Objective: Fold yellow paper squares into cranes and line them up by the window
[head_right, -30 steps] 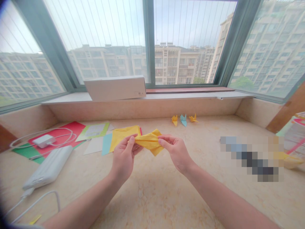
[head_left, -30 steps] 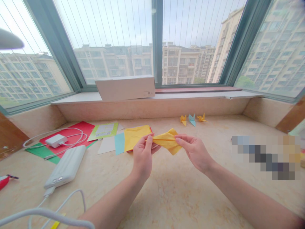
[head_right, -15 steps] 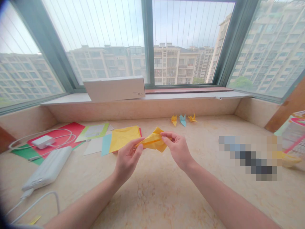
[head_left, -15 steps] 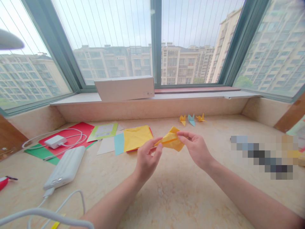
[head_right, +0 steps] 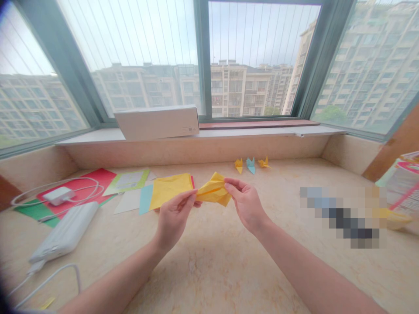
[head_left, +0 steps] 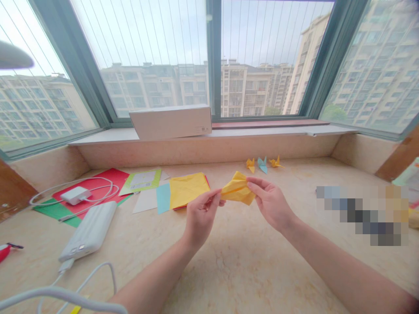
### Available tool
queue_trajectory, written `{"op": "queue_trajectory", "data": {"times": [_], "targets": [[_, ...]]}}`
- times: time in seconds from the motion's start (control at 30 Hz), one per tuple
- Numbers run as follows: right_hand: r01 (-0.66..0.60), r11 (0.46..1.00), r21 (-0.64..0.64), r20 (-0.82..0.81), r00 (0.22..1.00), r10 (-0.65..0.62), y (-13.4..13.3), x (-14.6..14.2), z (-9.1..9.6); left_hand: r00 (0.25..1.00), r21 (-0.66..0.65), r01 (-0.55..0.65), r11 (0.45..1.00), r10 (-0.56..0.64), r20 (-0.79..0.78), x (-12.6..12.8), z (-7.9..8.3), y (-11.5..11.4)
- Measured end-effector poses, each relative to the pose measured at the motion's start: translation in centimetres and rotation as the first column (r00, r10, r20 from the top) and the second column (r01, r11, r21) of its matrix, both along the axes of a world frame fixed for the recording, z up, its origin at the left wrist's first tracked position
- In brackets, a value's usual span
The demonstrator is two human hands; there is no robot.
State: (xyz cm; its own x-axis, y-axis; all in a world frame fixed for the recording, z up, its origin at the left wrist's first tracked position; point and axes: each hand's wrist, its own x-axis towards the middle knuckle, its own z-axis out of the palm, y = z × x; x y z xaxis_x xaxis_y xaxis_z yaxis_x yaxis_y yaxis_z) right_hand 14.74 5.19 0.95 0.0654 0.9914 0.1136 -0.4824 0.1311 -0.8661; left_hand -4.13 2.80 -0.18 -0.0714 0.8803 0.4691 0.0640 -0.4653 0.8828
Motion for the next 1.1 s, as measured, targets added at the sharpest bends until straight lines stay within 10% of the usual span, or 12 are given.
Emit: {"op": "queue_trajectory", "data": {"times": [0.7,1.1], "targets": [[0.094,0.993,0.072,0.087,0.991,-0.100,1.0,0.7,-0.7,0.972,-0.264,0.106,0.959,-0.043,0.232,0.2,0.9,-0.7],[0.101,0.987,0.128,0.144,0.982,-0.119,1.3,1.0,-1.3,0.970,-0.347,0.243,0.906,-0.216,0.115,0.5,0.9,-1.0]]}}
